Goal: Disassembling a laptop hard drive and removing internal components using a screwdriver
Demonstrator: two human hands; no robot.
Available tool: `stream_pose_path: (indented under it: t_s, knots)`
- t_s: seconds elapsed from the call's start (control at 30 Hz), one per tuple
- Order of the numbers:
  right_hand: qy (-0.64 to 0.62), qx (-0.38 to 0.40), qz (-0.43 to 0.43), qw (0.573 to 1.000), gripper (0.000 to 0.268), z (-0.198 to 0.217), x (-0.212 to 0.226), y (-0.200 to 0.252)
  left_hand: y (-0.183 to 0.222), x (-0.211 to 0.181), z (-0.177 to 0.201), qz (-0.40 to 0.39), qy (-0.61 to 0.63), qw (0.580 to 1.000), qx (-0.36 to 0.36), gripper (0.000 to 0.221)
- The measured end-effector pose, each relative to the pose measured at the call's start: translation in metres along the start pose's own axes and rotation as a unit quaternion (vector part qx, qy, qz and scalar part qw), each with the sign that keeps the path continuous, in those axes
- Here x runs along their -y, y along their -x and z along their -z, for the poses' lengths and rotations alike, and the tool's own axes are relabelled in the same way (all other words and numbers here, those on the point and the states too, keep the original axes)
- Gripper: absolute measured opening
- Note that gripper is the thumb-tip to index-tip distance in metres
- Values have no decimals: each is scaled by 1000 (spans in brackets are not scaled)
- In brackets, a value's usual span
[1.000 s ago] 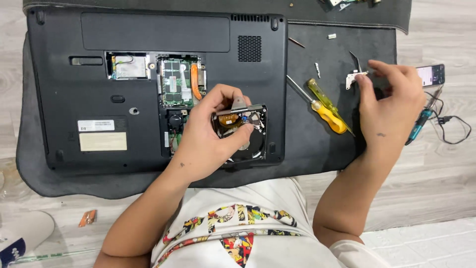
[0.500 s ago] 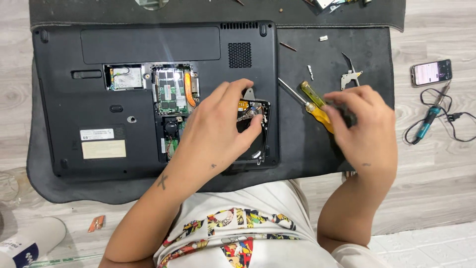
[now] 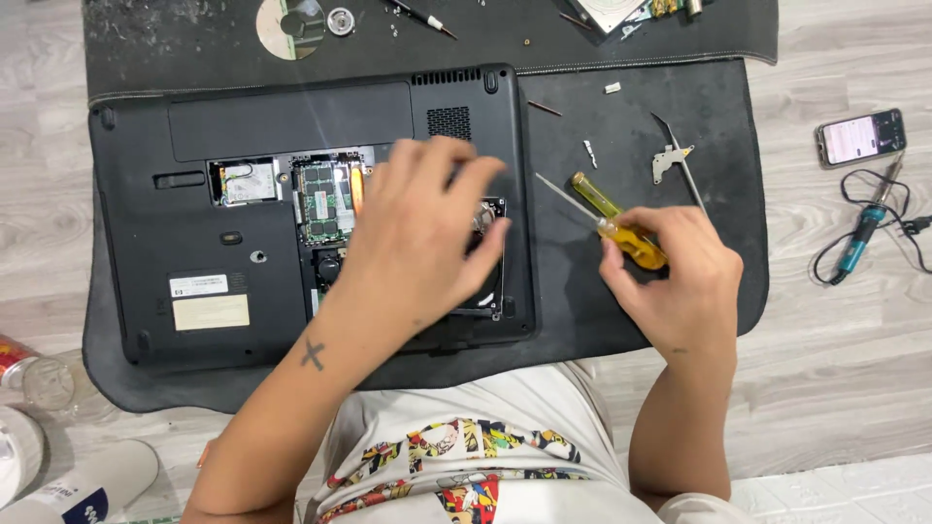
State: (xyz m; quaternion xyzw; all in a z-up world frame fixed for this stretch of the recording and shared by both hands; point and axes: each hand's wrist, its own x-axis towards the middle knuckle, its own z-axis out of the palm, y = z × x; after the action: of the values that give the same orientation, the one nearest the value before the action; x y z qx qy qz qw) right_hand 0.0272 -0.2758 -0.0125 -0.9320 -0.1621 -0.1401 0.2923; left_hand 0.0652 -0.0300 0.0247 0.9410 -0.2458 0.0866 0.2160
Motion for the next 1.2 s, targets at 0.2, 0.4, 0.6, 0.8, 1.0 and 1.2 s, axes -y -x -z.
stream_pose_path:
  t_s: [0.2, 0.4, 0.6, 0.8, 1.0, 1.2]
  knots:
    - [-46, -6, 27, 999, 11, 14, 18, -1, -14, -22, -13, -159, -85, 982, -63, 34]
    - [-98, 16, 17, 995, 10, 24, 23, 0, -13, -8, -10, -226, -73, 970, -49, 11]
    - [-101, 95, -20, 990, 18, 46, -9, 16, -15, 14, 17, -250, -90, 964, 1, 6]
    - [-103, -21, -127, 986, 25, 43, -26, 28, -50, 19, 11, -192, -172, 966, 34, 14]
    - [-54, -18, -79, 995, 24, 35, -21, 13, -131, 70, -59, -193, -123, 971, 67, 16]
    - [-45, -23, -96, 994, 22, 32, -25, 16, -153, 80, -98, -200, -127, 971, 40, 13]
